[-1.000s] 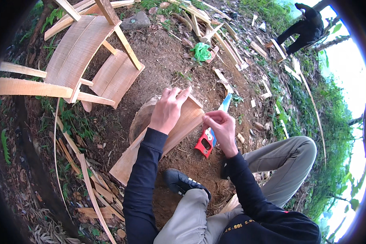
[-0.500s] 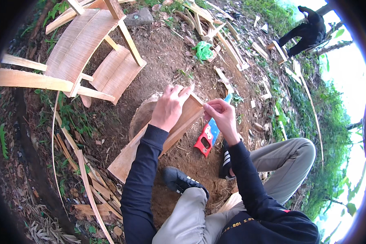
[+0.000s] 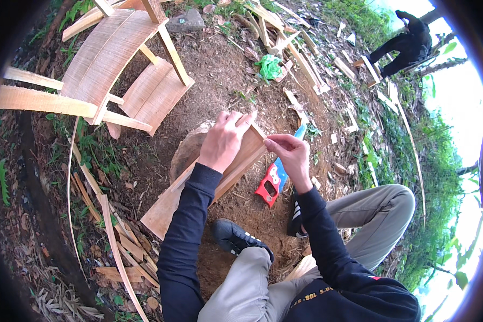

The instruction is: The person uses a red hand saw to cut a rectangular piece of wood into smaller sections. They then pick up the cut pieces, inspect the edges, and place them on a wooden frame structure nearby. The person repeats the cutting process on another piece of wood.

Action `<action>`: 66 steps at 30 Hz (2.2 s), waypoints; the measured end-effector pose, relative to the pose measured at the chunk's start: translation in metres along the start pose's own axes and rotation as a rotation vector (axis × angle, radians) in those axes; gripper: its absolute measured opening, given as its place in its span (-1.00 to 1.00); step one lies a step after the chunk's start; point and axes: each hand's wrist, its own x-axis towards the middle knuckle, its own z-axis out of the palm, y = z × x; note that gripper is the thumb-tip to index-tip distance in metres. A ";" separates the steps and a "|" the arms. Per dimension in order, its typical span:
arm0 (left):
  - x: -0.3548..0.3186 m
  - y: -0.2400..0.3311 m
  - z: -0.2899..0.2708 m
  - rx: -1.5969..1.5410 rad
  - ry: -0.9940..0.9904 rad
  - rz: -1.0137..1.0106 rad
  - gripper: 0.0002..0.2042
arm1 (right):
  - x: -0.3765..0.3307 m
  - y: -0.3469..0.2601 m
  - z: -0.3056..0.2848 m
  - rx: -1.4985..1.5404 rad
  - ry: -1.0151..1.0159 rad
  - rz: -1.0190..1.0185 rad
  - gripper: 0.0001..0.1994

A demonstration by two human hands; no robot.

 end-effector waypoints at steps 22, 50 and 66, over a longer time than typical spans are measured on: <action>0.001 -0.003 -0.002 -0.087 0.045 0.013 -0.47 | 0.003 -0.004 0.000 -0.013 0.046 0.050 -0.77; 0.011 -0.020 -0.018 -0.556 -0.079 -0.269 -0.73 | 0.011 0.001 -0.004 -0.048 -0.005 0.020 -0.81; -0.056 -0.040 -0.135 -0.912 0.194 -0.408 -0.63 | 0.018 -0.009 -0.024 -0.192 -0.038 -0.058 -0.79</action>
